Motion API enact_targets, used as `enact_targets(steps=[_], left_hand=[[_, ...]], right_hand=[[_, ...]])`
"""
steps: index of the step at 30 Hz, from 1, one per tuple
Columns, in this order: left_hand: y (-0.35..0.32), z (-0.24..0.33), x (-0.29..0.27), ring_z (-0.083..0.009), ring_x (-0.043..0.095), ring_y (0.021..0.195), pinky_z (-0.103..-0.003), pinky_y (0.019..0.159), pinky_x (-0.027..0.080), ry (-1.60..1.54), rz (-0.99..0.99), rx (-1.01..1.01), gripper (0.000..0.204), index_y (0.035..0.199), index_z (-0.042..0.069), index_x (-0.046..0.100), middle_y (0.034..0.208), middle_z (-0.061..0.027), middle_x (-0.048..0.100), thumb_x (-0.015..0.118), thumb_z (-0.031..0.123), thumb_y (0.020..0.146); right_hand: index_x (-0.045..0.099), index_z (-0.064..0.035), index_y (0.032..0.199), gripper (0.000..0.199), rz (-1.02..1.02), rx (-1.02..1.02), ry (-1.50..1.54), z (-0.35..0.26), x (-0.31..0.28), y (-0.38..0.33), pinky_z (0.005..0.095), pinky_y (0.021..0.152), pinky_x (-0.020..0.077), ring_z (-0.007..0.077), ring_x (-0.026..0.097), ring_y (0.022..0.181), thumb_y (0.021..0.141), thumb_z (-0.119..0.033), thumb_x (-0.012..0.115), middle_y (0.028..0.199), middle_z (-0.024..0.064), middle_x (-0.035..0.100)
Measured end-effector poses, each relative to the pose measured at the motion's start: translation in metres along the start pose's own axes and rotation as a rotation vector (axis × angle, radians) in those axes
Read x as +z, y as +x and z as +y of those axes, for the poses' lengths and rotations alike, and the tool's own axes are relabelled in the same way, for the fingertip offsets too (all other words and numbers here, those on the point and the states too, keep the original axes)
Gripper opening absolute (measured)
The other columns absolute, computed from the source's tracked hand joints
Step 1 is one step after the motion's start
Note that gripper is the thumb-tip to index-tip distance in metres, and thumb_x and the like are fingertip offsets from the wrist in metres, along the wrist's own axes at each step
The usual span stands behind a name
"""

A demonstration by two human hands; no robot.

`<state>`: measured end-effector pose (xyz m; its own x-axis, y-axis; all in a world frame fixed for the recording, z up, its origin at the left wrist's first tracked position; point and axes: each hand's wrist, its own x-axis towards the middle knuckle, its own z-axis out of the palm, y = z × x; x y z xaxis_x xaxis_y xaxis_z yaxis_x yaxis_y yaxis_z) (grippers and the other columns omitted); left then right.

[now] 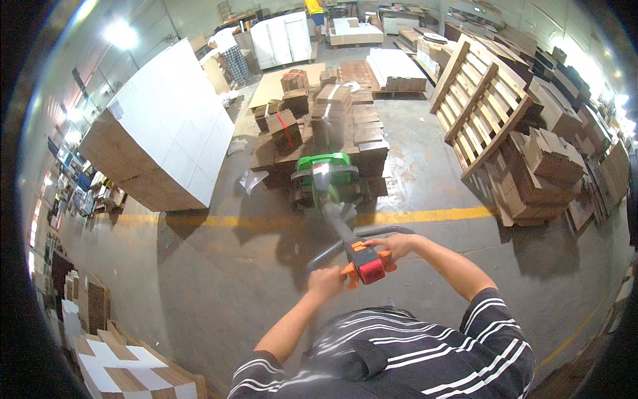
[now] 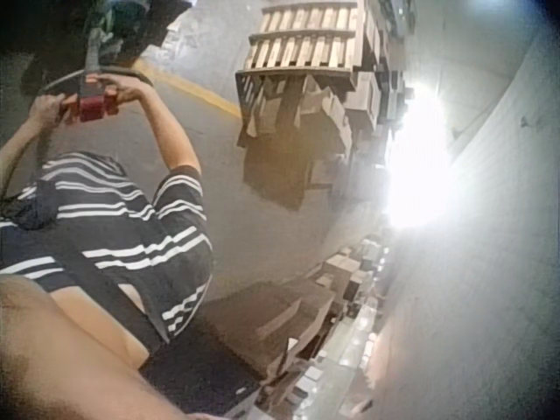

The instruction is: The person uses a manual pallet jack to lift and move a large stack of cardboard boxes across a warehouse floor. They navigate the pallet jack through aisles of stacked materials and wooden pallets, repositioning the load to a different area.

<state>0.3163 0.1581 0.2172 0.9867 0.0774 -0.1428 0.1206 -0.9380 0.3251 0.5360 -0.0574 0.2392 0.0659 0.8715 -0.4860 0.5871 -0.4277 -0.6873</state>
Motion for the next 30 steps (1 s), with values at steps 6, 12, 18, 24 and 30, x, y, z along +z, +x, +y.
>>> enact_targets(steps=[6,12,18,24,30], left_hand=[[-0.007,-0.003,-0.002,-0.0378,0.069,0.068,-0.050,0.061,0.054,-0.002,-0.004,0.017,0.028,0.086,0.009,0.061,0.072,-0.0189,0.068,0.065,0.037,0.084],[-0.011,-0.006,-0.004,-0.0370,0.070,0.069,-0.050,0.063,0.055,0.037,-0.049,-0.026,0.030,0.087,0.010,0.061,0.072,-0.0181,0.069,0.064,0.039,0.084],[-0.022,-0.008,-0.011,-0.0367,0.068,0.061,-0.049,0.056,0.054,0.027,0.059,0.021,0.029,0.076,0.011,0.063,0.066,-0.0161,0.068,0.061,0.037,0.087],[-0.030,-0.008,-0.018,-0.0371,0.068,0.062,-0.050,0.056,0.053,0.034,0.077,0.017,0.029,0.076,0.010,0.063,0.067,-0.0171,0.067,0.061,0.037,0.087],[-0.037,-0.013,-0.018,-0.0363,0.068,0.061,-0.049,0.057,0.054,0.032,0.086,0.040,0.027,0.076,0.011,0.062,0.068,-0.0166,0.068,0.062,0.036,0.087]], right_hand=[[0.018,-0.0294,0.156,0.108,-0.008,0.002,0.010,-0.009,0.001,-0.001,0.0395,0.090,0.0463,0.0308,0.066,0.103,0.071,-0.030,0.084,0.101,0.0125,0.072],[0.018,-0.0294,0.156,0.111,-0.018,0.053,0.017,-0.016,0.005,0.004,0.0395,0.092,0.0459,0.0308,0.065,0.106,0.068,-0.029,0.086,0.107,0.0136,0.071],[0.018,-0.0289,0.156,0.112,-0.028,0.049,0.006,-0.029,0.005,0.003,0.0400,0.095,0.0453,0.0318,0.065,0.108,0.067,-0.028,0.086,0.115,0.0149,0.070],[0.017,-0.0291,0.156,0.113,-0.036,0.050,0.022,-0.042,0.005,0.001,0.0394,0.098,0.0443,0.0311,0.063,0.113,0.067,-0.029,0.086,0.117,0.0143,0.069],[0.017,-0.0303,0.156,0.112,-0.010,-0.005,0.057,-0.046,0.010,0.001,0.0390,0.097,0.0441,0.0300,0.063,0.113,0.068,-0.026,0.086,0.115,0.0133,0.070]])
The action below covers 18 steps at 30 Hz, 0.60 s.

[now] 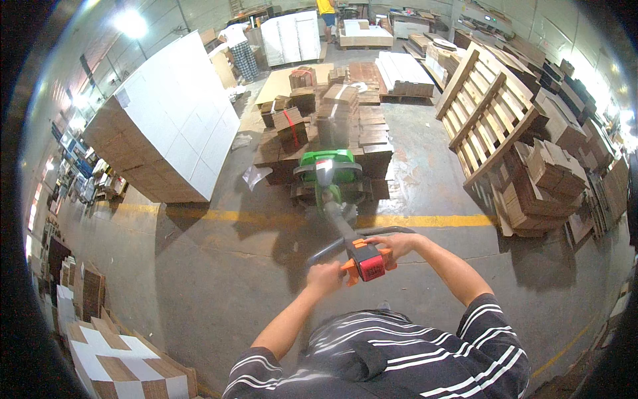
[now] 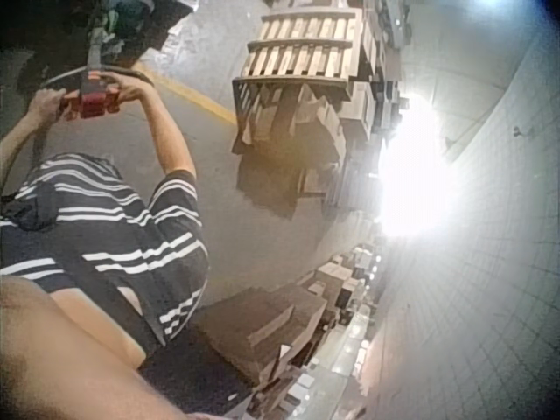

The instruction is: The person uses a manual pallet jack to lift and move a large stack of cardboard boxes across a warehouse floor. They navigate the pallet jack through aisles of stacked materials and wooden pallets, repositioning the load to a different area.

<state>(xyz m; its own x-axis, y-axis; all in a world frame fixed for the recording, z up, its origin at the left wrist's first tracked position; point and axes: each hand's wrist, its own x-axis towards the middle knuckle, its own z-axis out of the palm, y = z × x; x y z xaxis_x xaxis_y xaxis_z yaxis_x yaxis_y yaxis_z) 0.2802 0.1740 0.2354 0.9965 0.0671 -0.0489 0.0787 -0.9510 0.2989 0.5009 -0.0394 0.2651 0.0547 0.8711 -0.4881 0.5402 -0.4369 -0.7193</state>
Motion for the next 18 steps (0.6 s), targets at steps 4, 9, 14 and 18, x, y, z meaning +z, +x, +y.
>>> enact_targets(steps=[4,9,14,18], left_hand=[[-0.005,-0.004,0.000,-0.0365,0.068,0.064,-0.049,0.059,0.054,-0.013,-0.005,-0.008,0.025,0.081,0.010,0.062,0.069,-0.0170,0.068,0.064,0.035,0.084],[-0.012,-0.008,0.001,-0.0367,0.069,0.069,-0.048,0.062,0.055,-0.011,-0.081,-0.042,0.026,0.088,0.009,0.061,0.074,-0.0175,0.069,0.067,0.033,0.079],[-0.020,-0.009,-0.001,-0.0366,0.069,0.068,-0.049,0.061,0.054,-0.027,-0.068,-0.033,0.026,0.087,0.009,0.061,0.073,-0.0168,0.069,0.068,0.033,0.078],[-0.026,-0.008,-0.004,-0.0384,0.069,0.067,-0.051,0.062,0.054,-0.042,-0.063,-0.031,0.028,0.082,0.009,0.063,0.072,-0.0177,0.069,0.061,0.037,0.087]], right_hand=[[0.016,-0.0305,0.156,0.115,-0.017,-0.002,0.022,-0.005,0.004,0.002,0.0389,0.096,0.0441,0.0292,0.064,0.111,0.066,-0.022,0.087,0.112,0.0126,0.071],[0.016,-0.0297,0.156,0.117,-0.020,0.059,0.000,-0.014,0.009,0.002,0.0389,0.096,0.0449,0.0285,0.064,0.110,0.064,-0.018,0.087,0.109,0.0124,0.072],[0.018,-0.0286,0.156,0.117,-0.025,0.032,0.043,-0.021,0.013,0.000,0.0391,0.096,0.0450,0.0285,0.064,0.110,0.063,-0.017,0.087,0.111,0.0125,0.072],[0.019,-0.0272,0.156,0.116,0.005,0.008,-0.004,-0.024,0.017,0.000,0.0405,0.098,0.0444,0.0298,0.063,0.112,0.062,-0.020,0.087,0.113,0.0125,0.071]])
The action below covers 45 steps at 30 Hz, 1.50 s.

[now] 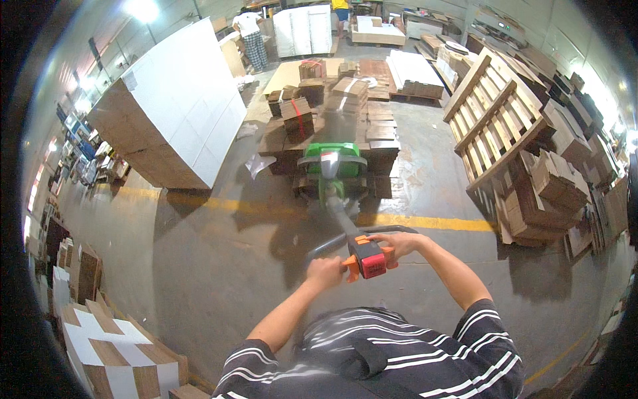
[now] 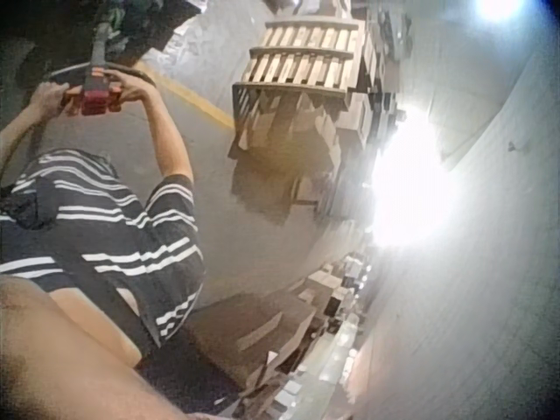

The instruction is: The person uses a manual pallet jack to lift and move a large stack of cardboard boxes across a warehouse floor. They navigate the pallet jack through aisles of stacked materials and wooden pallets, repositioning the load to a different area.

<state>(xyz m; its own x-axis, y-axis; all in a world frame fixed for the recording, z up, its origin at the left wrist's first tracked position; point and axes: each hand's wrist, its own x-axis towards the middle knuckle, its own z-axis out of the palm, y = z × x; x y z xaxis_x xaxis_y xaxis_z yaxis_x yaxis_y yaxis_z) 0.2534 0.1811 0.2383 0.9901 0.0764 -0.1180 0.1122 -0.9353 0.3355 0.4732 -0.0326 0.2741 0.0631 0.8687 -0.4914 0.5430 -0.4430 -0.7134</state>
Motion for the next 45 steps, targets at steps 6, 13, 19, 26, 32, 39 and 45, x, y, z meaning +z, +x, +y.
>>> enact_targets(steps=[6,13,19,26,32,39,45], left_hand=[[-0.009,-0.002,0.000,-0.0367,0.069,0.068,-0.049,0.061,0.054,0.037,-0.001,-0.006,0.024,0.088,0.010,0.062,0.072,-0.0168,0.068,0.067,0.031,0.078],[-0.019,0.001,-0.007,-0.0365,0.070,0.070,-0.048,0.063,0.056,0.059,-0.020,-0.039,0.029,0.084,0.011,0.066,0.076,-0.0167,0.071,0.061,0.039,0.085],[-0.031,0.008,-0.022,-0.0324,0.071,0.070,-0.046,0.063,0.056,0.075,-0.010,-0.041,0.046,0.091,0.016,0.071,0.077,-0.0138,0.072,0.066,0.060,0.078],[-0.040,0.001,-0.033,-0.0389,0.069,0.074,-0.050,0.065,0.055,-0.047,-0.087,0.028,0.021,0.091,0.012,0.064,0.076,-0.0211,0.069,0.065,0.024,0.075],[-0.049,-0.036,-0.029,-0.0400,0.068,0.066,-0.050,0.062,0.055,-0.091,-0.074,0.148,0.017,0.086,0.010,0.062,0.070,-0.0213,0.067,0.063,0.022,0.075],[-0.069,-0.080,-0.053,-0.0400,0.068,0.067,-0.050,0.063,0.055,-0.132,-0.117,0.257,0.019,0.087,0.008,0.063,0.071,-0.0211,0.067,0.064,0.023,0.076],[-0.079,-0.098,-0.088,-0.0399,0.069,0.070,-0.049,0.065,0.056,-0.209,-0.159,0.334,0.022,0.088,0.006,0.064,0.074,-0.0214,0.068,0.064,0.025,0.077]], right_hand=[[0.021,-0.0248,0.156,0.115,0.017,0.031,0.003,0.005,0.011,0.003,0.0412,0.100,0.0433,0.0319,0.061,0.118,0.062,-0.028,0.087,0.116,0.0132,0.070],[0.021,-0.0264,0.156,0.112,0.046,-0.005,-0.045,-0.004,0.020,0.003,0.0393,0.097,0.0456,0.0311,0.062,0.115,0.064,-0.029,0.086,0.119,0.0135,0.068],[0.044,-0.0268,0.142,0.086,0.194,0.196,-0.318,-0.013,0.038,-0.019,0.0410,0.086,0.0498,0.0308,0.066,0.104,0.068,-0.046,0.083,0.107,0.0121,0.071],[0.069,-0.0187,0.098,0.047,0.319,0.326,-0.452,-0.012,0.064,-0.021,0.0431,0.085,0.0456,0.0281,0.068,0.094,0.069,-0.055,0.077,0.095,0.0067,0.072],[0.070,-0.0178,0.094,0.051,0.349,0.436,-0.477,-0.033,0.087,-0.007,0.0448,0.085,0.0467,0.0293,0.069,0.094,0.066,-0.059,0.079,0.092,0.0096,0.072],[0.068,-0.0181,0.100,0.030,0.526,0.583,-0.386,-0.083,0.126,0.013,0.0545,0.099,0.0398,0.0333,0.054,0.121,0.074,-0.031,0.073,0.116,0.0111,0.066],[0.061,-0.0204,0.118,0.064,0.965,0.687,-0.138,-0.150,0.170,0.011,0.0590,0.116,0.0238,0.0409,0.019,0.146,0.062,-0.035,0.089,0.152,0.0134,0.036]])
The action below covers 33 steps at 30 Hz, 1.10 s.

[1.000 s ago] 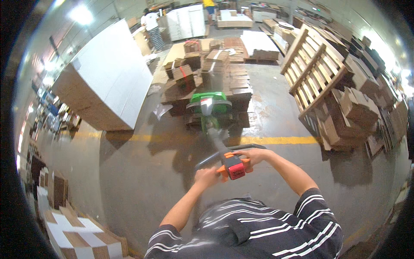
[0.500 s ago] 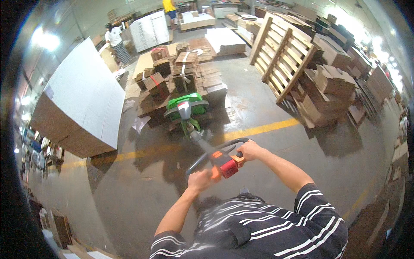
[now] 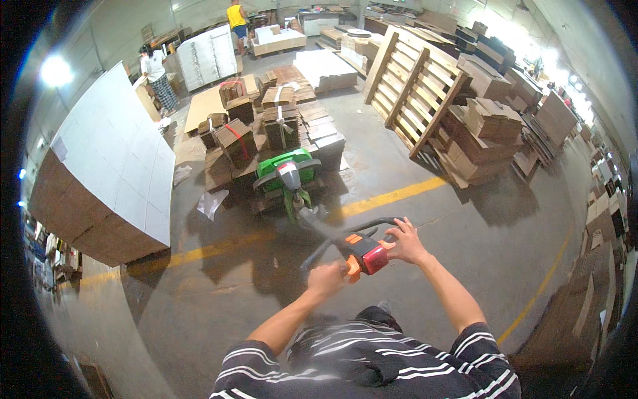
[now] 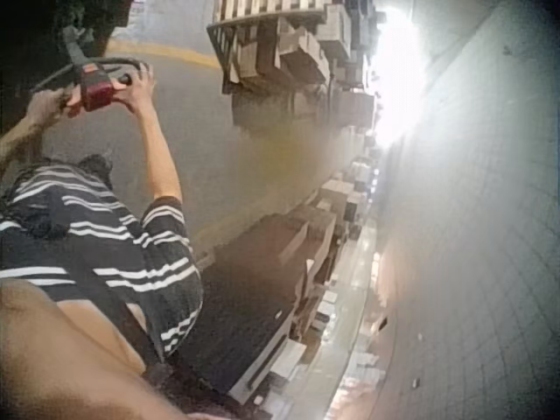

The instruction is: The person uses a manual pallet jack to lift and move a large stack of cardboard boxes across a warehouse floor. They navigate the pallet jack through aisles of stacked materials and wooden pallets, repositioning the load to a different area.

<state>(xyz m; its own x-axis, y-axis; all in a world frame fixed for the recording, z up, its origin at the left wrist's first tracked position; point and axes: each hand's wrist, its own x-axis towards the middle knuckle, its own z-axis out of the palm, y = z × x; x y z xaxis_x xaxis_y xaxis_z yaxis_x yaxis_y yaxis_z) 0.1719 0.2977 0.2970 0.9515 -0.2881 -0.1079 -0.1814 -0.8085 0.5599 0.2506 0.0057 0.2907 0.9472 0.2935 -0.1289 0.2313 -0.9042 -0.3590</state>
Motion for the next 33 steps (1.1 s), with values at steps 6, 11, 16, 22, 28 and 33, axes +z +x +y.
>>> enact_targets(steps=[6,11,16,22,28,33], left_hand=[[-0.025,-0.013,-0.015,-0.0391,0.069,0.070,-0.051,0.064,0.055,0.063,-0.030,0.023,0.023,0.090,0.006,0.065,0.074,-0.0206,0.069,0.065,0.026,0.078],[-0.056,-0.012,-0.039,-0.0393,0.069,0.071,-0.051,0.065,0.055,0.045,-0.088,0.058,0.024,0.089,0.006,0.064,0.075,-0.0206,0.069,0.067,0.027,0.079],[-0.093,-0.010,-0.057,-0.0382,0.070,0.075,-0.049,0.067,0.055,0.115,-0.132,0.094,0.017,0.087,0.007,0.063,0.079,-0.0185,0.069,0.064,0.020,0.077],[-0.138,-0.004,-0.082,-0.0381,0.070,0.075,-0.049,0.067,0.056,0.072,-0.117,0.145,0.018,0.086,0.007,0.063,0.078,-0.0192,0.069,0.065,0.022,0.075],[-0.160,0.020,-0.142,-0.0374,0.070,0.076,-0.049,0.068,0.055,0.066,-0.256,0.164,0.021,0.091,0.006,0.063,0.079,-0.0191,0.069,0.064,0.023,0.077],[-0.194,0.044,-0.190,-0.0372,0.070,0.077,-0.049,0.069,0.055,-0.029,-0.347,0.231,0.022,0.096,0.004,0.061,0.084,-0.0182,0.070,0.061,0.021,0.082]], right_hand=[[0.059,-0.0155,0.122,0.071,0.084,-0.085,0.081,-0.022,-0.005,-0.031,0.0539,0.118,0.0252,0.0445,0.023,0.144,0.059,-0.027,0.092,0.148,0.0182,0.040],[0.058,-0.0207,0.122,0.077,0.104,-0.015,0.077,-0.049,-0.012,-0.068,0.0556,0.114,0.0316,0.0475,0.025,0.142,0.056,-0.034,0.094,0.147,0.0164,0.041],[0.060,-0.0178,0.119,0.075,0.119,0.072,0.032,-0.083,-0.015,-0.109,0.0542,0.116,0.0300,0.0439,0.031,0.140,0.054,-0.031,0.095,0.145,0.0167,0.044],[0.060,-0.0150,0.117,0.073,0.225,0.031,0.085,-0.129,-0.026,-0.161,0.0531,0.118,0.0247,0.0414,0.037,0.137,0.054,-0.026,0.095,0.140,0.0198,0.048],[0.061,-0.0180,0.116,0.073,0.155,0.150,0.076,-0.172,-0.077,-0.191,0.0519,0.113,0.0352,0.0436,0.028,0.142,0.051,-0.014,0.094,0.148,0.0155,0.042],[0.061,-0.0179,0.116,0.077,0.062,0.293,0.107,-0.220,-0.125,-0.235,0.0499,0.113,0.0371,0.0411,0.026,0.145,0.048,-0.011,0.095,0.153,0.0141,0.037]])
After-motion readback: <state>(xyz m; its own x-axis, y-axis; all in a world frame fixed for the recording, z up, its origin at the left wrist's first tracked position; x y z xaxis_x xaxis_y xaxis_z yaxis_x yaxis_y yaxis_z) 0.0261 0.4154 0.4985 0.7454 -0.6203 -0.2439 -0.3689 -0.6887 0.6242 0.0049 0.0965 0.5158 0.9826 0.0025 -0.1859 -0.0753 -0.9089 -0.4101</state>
